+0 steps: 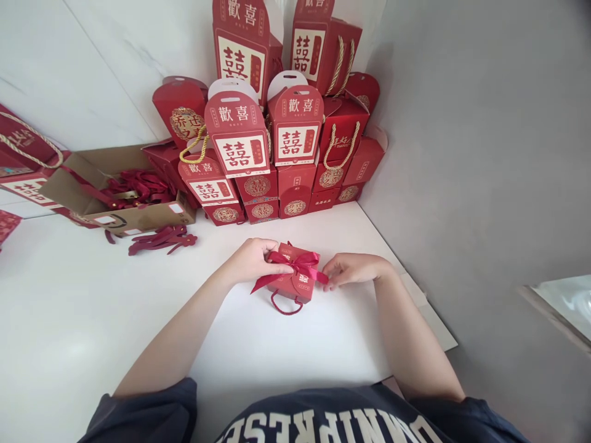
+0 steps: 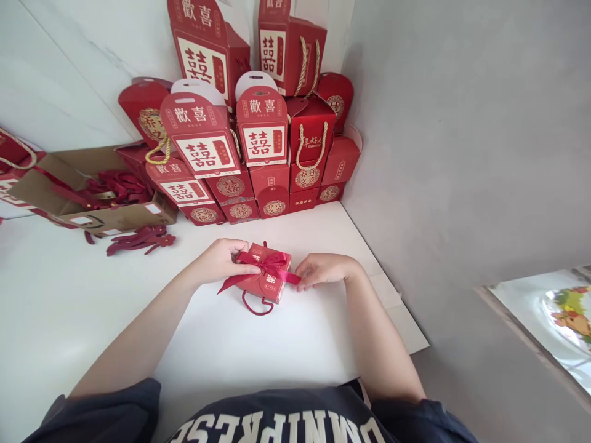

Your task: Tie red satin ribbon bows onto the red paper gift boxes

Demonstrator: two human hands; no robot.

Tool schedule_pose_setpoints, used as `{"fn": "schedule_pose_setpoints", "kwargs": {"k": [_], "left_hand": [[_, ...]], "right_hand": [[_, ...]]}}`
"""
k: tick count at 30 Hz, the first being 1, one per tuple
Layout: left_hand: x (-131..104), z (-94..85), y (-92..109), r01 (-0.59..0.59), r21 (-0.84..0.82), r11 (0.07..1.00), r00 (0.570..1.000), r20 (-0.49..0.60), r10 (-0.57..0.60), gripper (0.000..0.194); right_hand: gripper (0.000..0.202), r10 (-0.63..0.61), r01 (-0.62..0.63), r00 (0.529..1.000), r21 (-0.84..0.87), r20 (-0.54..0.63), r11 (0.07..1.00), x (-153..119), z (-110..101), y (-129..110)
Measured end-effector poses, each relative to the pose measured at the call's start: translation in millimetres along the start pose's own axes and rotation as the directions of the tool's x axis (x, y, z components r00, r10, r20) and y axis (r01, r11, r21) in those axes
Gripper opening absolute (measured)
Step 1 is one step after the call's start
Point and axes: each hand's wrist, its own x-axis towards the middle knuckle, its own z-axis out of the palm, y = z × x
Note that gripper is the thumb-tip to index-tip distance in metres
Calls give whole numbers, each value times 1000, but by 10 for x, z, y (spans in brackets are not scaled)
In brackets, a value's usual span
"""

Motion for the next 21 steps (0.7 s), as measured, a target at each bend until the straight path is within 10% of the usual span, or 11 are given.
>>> {"fn": "schedule_pose_setpoints", "kwargs": {"k": [2, 7, 21], "left_hand": [[-28, -10, 27, 1, 42, 999, 1000, -4, -1, 42], [-36, -23, 31, -5, 116, 993, 1000, -14, 6, 43], [-11, -34, 13, 31, 74, 997, 999, 7, -31, 43]], "right_hand": [[17, -96, 92, 970, -28, -224, 995, -30, -36, 8], [22, -264, 333, 729, -10, -632, 943, 76, 102, -194], [28, -438, 481, 798, 1, -413, 876, 118, 253, -315]]}}
